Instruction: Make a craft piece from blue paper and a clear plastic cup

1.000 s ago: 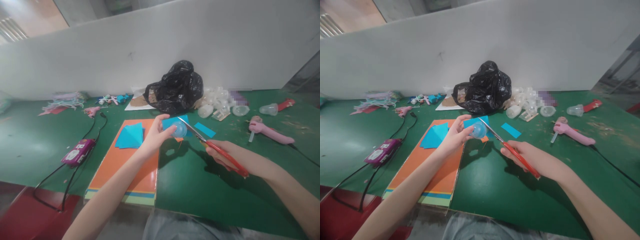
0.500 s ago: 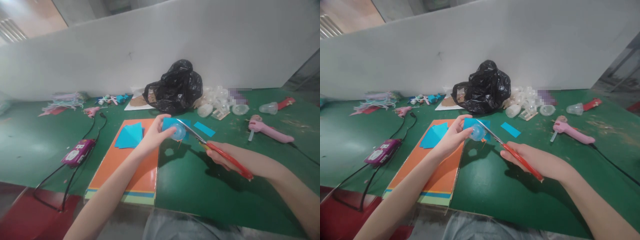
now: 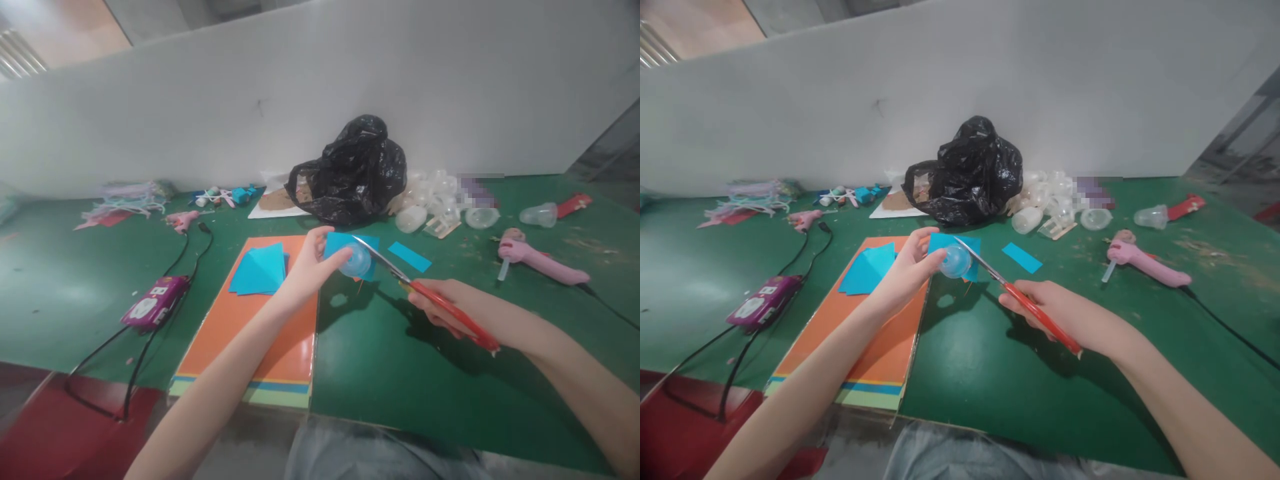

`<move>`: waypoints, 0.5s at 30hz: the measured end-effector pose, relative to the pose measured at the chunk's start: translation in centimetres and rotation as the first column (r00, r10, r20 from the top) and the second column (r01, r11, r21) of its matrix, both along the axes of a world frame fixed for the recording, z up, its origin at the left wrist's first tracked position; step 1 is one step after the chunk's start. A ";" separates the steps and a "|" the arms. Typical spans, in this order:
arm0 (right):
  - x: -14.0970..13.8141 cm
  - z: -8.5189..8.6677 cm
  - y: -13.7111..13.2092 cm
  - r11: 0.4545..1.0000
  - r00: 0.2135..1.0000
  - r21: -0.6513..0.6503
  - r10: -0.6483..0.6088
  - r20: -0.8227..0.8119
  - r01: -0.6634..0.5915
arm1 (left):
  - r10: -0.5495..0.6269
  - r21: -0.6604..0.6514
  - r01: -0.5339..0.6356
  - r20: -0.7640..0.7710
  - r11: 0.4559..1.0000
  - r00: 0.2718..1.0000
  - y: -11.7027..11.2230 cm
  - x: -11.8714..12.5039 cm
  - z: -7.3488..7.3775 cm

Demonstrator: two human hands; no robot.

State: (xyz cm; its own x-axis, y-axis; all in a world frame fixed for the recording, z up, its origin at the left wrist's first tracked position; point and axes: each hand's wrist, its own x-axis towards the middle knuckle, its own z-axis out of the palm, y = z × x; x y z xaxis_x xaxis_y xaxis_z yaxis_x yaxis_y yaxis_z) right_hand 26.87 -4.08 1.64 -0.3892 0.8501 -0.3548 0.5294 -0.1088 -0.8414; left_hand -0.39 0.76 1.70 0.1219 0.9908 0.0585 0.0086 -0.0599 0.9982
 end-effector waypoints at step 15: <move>0.4 0.9 -0.8 0.986 0.988 0.090 0.137 0.065 -0.143 | -0.130 -0.001 0.130 -0.003 0.992 0.992 -0.9 0.3 1.2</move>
